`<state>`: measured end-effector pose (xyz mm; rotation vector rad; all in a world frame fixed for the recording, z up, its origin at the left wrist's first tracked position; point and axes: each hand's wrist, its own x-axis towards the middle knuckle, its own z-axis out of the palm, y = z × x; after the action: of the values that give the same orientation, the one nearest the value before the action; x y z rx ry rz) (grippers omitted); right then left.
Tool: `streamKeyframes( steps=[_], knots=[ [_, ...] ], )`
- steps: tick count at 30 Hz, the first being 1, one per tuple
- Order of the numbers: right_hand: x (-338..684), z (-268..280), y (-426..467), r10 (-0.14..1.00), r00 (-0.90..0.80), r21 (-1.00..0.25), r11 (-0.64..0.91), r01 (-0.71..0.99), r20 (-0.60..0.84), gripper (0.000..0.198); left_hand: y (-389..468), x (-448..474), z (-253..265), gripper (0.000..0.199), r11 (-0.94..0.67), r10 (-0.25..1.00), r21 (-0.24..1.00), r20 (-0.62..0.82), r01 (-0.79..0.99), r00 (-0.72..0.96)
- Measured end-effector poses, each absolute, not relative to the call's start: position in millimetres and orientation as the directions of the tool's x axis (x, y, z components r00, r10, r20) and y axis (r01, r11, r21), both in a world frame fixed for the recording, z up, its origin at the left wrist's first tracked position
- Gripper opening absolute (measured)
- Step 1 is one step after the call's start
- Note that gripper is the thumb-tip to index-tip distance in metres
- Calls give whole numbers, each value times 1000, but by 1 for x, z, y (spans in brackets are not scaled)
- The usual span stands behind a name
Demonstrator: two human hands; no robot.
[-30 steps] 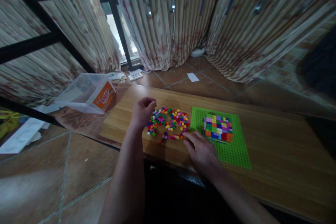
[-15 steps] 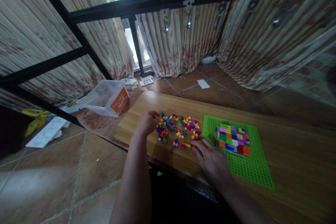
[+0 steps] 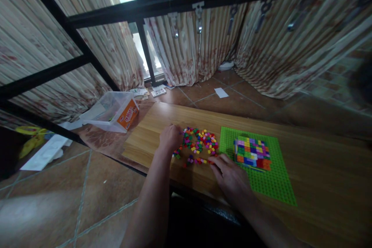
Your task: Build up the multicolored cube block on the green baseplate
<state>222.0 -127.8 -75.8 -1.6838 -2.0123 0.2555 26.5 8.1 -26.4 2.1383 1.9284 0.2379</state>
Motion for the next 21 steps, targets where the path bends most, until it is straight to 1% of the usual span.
streamKeyframes(
  steps=[8, 12, 15, 16, 18, 20, 21],
  knots=[
    [221, -71, -129, 967, -115, -452, 209, 867, 226, 24, 7, 31, -27, 19, -166, 983, 261, -31, 951, 180],
    [221, -69, -128, 967, -122, -482, 218, 849, 222, 22, 6, 32, -25, 17, -159, 985, 239, -24, 958, 170],
    [219, -68, -128, 967, -105, -512, 214, 832, 234, 22, 6, 30, -20, 14, -183, 982, 241, -3, 953, 189],
    [218, -67, -129, 965, -94, -530, 215, 820, 245, 23, 7, 29, -19, 13, -199, 979, 259, 17, 945, 202],
    [218, -64, -131, 954, -66, -578, 231, 783, 292, 24, 7, 30, -15, 10, -219, 976, 333, 74, 917, 206],
    [221, -57, -135, 931, -29, -621, 266, 738, 365, 25, 6, 37, -12, 8, -243, 969, 461, 80, 853, 232],
    [225, -52, -137, 914, -1, -637, 284, 717, 406, 26, 3, 44, -10, 7, -283, 955, 542, 86, 791, 282]
  ],
)
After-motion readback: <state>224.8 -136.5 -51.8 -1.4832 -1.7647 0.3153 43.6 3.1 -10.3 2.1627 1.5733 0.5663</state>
